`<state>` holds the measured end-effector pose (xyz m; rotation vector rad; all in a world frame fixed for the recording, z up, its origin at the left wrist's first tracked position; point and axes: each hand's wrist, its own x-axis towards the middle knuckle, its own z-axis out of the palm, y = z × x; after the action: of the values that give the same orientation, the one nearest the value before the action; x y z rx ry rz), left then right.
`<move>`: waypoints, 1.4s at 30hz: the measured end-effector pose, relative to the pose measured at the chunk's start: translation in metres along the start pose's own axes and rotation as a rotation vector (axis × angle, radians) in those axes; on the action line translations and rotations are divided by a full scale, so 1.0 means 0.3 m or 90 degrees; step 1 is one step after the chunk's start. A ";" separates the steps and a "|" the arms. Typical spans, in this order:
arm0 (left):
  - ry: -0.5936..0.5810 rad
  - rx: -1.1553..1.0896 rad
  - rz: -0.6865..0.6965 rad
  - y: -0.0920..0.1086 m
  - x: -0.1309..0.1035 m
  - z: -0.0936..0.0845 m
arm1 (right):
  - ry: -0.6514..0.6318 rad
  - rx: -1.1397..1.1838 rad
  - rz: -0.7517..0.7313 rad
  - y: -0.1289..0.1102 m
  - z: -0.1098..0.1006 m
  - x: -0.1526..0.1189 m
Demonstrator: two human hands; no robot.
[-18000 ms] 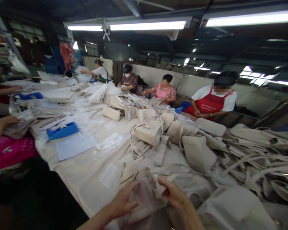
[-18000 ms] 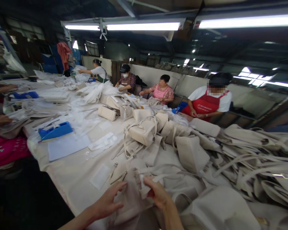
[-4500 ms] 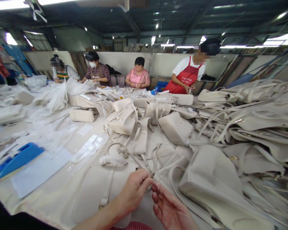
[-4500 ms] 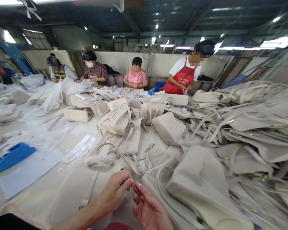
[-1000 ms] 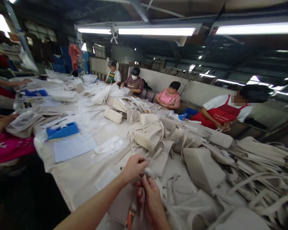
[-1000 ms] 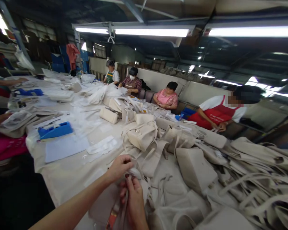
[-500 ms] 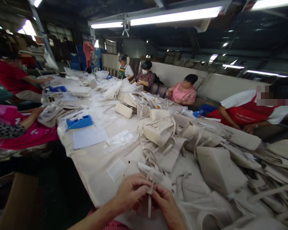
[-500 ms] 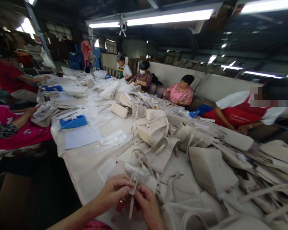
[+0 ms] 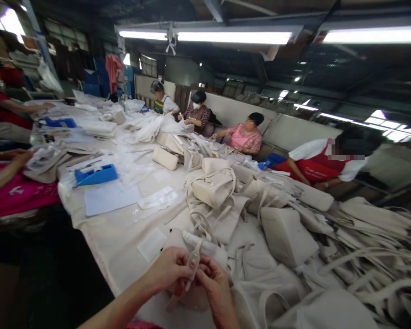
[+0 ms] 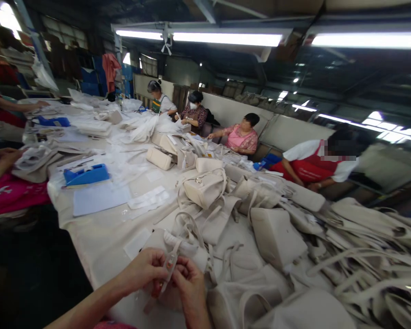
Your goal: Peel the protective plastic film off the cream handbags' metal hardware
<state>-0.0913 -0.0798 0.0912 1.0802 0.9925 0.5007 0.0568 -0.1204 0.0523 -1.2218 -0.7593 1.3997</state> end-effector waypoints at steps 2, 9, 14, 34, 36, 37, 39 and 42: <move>-0.011 0.023 -0.008 0.000 0.010 -0.006 | 0.005 -0.001 -0.010 -0.002 0.011 0.000; -0.010 0.131 0.024 0.009 0.028 -0.017 | 0.029 0.034 -0.001 -0.027 0.033 -0.015; 0.113 0.278 0.145 -0.033 0.073 0.006 | 0.113 0.191 0.121 -0.048 0.050 -0.048; 0.038 0.046 0.012 -0.051 0.100 -0.023 | 0.029 -0.004 0.097 0.013 0.002 -0.050; 0.036 0.055 0.016 -0.054 0.101 -0.022 | 0.025 -0.029 0.084 0.011 -0.003 -0.052; 0.032 0.059 0.017 -0.054 0.100 -0.022 | 0.027 -0.044 0.074 0.011 -0.005 -0.051; 0.017 0.063 0.016 -0.049 0.097 -0.019 | 0.037 -0.068 0.055 0.010 -0.009 -0.047; -0.041 0.051 0.010 -0.036 0.089 -0.019 | 0.063 -0.079 0.026 0.015 -0.012 -0.035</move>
<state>-0.0843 -0.0612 0.0695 1.1697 0.9547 0.4394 0.0577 -0.1321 0.0498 -1.4001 -0.7645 1.3302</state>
